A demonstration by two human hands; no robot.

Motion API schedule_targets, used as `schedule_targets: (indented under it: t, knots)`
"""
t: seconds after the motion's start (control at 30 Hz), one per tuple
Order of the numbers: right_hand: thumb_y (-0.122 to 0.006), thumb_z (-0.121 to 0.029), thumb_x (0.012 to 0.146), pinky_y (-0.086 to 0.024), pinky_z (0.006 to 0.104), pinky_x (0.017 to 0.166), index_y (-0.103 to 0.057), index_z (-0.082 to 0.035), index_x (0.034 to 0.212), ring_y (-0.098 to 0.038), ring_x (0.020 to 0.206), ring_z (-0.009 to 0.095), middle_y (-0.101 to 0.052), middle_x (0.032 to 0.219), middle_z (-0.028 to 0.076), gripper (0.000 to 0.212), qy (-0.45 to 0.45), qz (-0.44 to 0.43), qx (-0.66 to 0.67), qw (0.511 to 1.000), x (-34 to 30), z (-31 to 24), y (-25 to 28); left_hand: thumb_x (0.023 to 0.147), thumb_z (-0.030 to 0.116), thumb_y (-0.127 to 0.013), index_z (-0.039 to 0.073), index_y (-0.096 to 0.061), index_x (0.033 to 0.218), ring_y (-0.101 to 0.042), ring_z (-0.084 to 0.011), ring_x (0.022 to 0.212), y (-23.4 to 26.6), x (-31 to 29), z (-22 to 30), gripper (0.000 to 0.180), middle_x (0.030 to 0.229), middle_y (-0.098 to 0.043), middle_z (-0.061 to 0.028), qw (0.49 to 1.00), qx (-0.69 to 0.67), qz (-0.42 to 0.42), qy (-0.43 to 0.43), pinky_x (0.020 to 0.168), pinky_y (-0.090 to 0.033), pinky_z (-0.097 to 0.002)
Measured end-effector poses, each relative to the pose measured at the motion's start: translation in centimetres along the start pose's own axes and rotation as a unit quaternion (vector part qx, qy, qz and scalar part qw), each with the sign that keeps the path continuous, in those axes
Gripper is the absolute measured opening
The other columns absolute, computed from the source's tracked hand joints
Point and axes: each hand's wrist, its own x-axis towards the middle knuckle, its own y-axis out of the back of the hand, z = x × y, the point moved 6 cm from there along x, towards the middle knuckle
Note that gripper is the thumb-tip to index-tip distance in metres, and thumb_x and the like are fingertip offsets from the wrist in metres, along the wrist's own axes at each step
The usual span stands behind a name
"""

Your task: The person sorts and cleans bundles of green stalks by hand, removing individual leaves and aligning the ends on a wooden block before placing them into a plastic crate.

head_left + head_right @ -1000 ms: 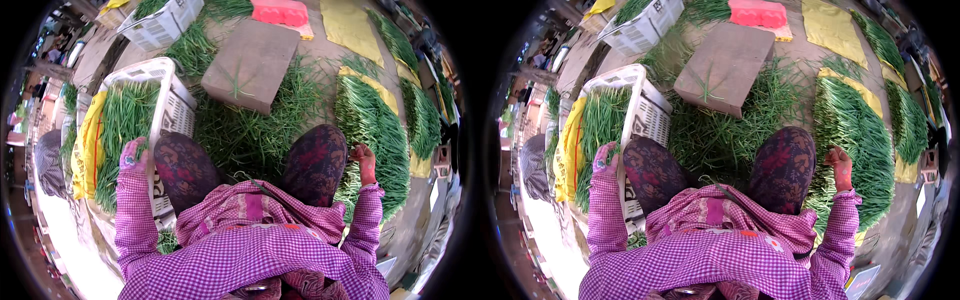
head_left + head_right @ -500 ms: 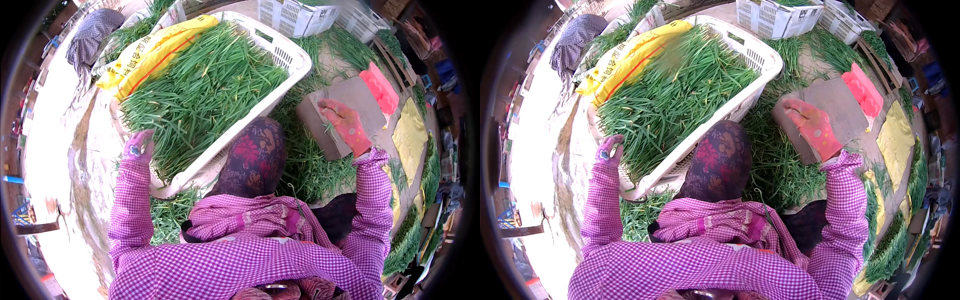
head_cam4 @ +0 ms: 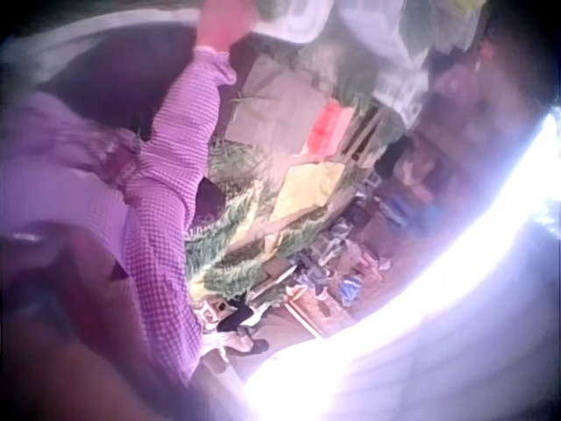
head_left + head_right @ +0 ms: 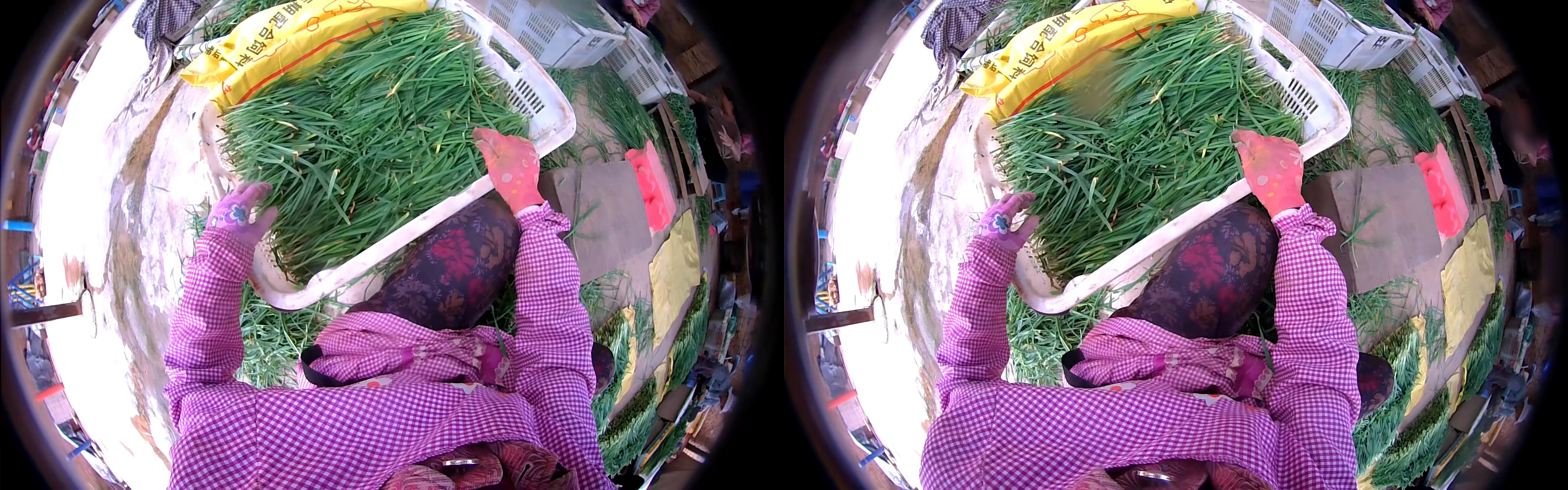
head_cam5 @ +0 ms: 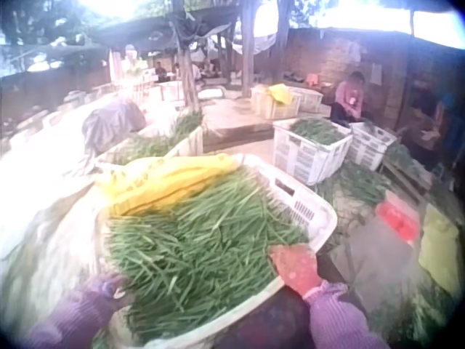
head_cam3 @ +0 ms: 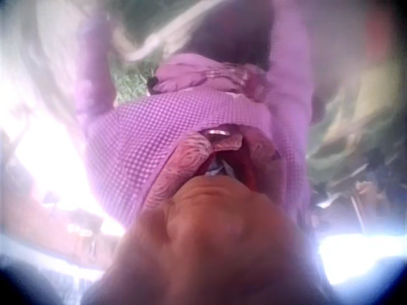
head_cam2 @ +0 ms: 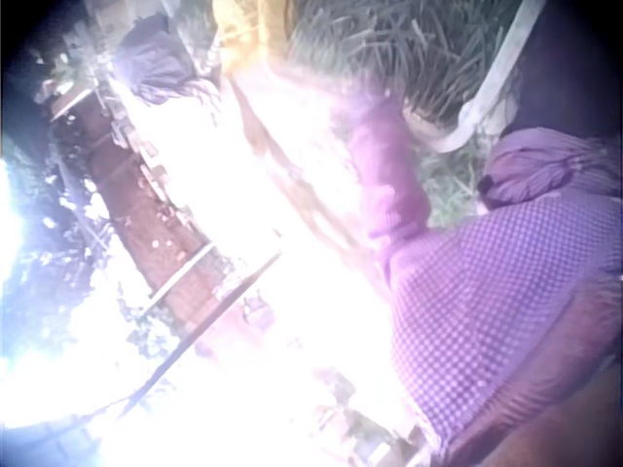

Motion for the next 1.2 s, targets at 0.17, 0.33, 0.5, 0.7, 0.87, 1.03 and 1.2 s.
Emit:
schedule_targets:
  t: [0.17, 0.33, 0.5, 0.7, 0.87, 1.03, 1.2]
  knots:
    - [-0.055, -0.026, 0.084, -0.044, 0.0390, 0.078, -0.064, -0.018, 0.099, -0.061, 0.076, 0.025, -0.065, 0.077, 0.007, 0.019, -0.009, -0.011, -0.014, 1.000, -0.1, -0.1, -0.1, 0.079, 0.058, -0.054, 0.006, -0.035, 0.134, -0.044, -0.0291, 0.120, -2.2, 0.2, 2.4, 0.079, 0.131, -0.044, -0.0150, 0.951, 0.237, -0.189, 0.064, 0.098, -0.039, -0.0387]
    - [-0.054, -0.025, 0.084, -0.043, 0.0379, 0.081, -0.064, -0.018, 0.099, -0.060, 0.079, 0.024, -0.065, 0.079, 0.006, 0.019, -0.007, 0.004, -0.001, 1.000, -0.2, 0.3, 0.1, 0.076, 0.061, -0.057, 0.009, -0.022, 0.141, -0.035, -0.0306, 0.128, -2.7, 0.0, 4.3, 0.090, 0.140, -0.032, -0.0158, 0.931, 0.177, -0.292, 0.128, 0.105, -0.032, -0.0386]
    - [-0.053, -0.024, 0.084, -0.043, 0.0377, 0.081, -0.063, -0.017, 0.098, -0.060, 0.078, 0.023, -0.065, 0.081, 0.005, 0.018, -0.006, 0.009, -0.007, 1.000, -0.1, 0.4, 0.2, 0.068, 0.061, -0.065, 0.004, -0.015, 0.141, -0.036, -0.0343, 0.125, -3.9, -0.7, 5.9, 0.105, 0.138, -0.030, -0.0221, 0.921, 0.212, -0.317, 0.082, 0.103, -0.035, -0.0407]
    - [-0.053, -0.023, 0.084, -0.043, 0.0378, 0.080, -0.064, -0.016, 0.097, -0.059, 0.077, 0.023, -0.065, 0.080, 0.004, 0.018, 0.007, 0.030, -0.003, 1.000, -0.4, 0.2, 0.1, 0.059, 0.042, -0.078, -0.005, -0.006, 0.139, -0.048, -0.0339, 0.113, -8.1, -1.1, 4.4, 0.118, 0.132, -0.031, -0.0247, 0.900, 0.312, -0.299, 0.064, 0.091, -0.044, -0.0421]
    - [-0.055, -0.024, 0.083, -0.043, 0.0378, 0.080, -0.065, -0.015, 0.097, -0.059, 0.074, 0.024, -0.065, 0.079, 0.005, 0.019, 0.001, 0.046, 0.005, 0.999, -0.5, 0.5, 0.5, 0.056, 0.026, -0.078, 0.002, -0.010, 0.141, -0.053, -0.0318, 0.107, -9.8, -0.4, 3.3, 0.111, 0.127, -0.037, -0.0188, 0.927, 0.285, -0.216, 0.110, 0.083, -0.047, -0.0434]
    - [-0.054, -0.024, 0.083, -0.042, 0.0370, 0.073, -0.066, -0.016, 0.089, -0.060, 0.070, 0.023, -0.063, 0.068, 0.006, 0.015, 0.007, 0.084, 0.011, 0.996, -0.5, 0.5, 0.5, 0.056, 0.025, -0.079, 0.004, -0.010, 0.141, -0.053, -0.0317, 0.107, -10.3, -0.1, 2.0, 0.112, 0.125, -0.037, -0.0193, 0.949, 0.230, -0.188, 0.109, 0.083, -0.048, -0.0428]
    - [-0.055, -0.024, 0.082, -0.043, 0.0370, 0.076, -0.065, -0.016, 0.092, -0.058, 0.070, 0.023, -0.063, 0.070, 0.005, 0.016, -0.011, 0.052, 0.002, 0.999, -0.4, 0.6, 0.4, 0.055, 0.026, -0.080, 0.004, -0.009, 0.141, -0.051, -0.0324, 0.109, -12.0, 0.5, 0.6, 0.114, 0.125, -0.037, -0.0204, 0.930, 0.277, -0.197, 0.138, 0.084, -0.049, -0.0420]
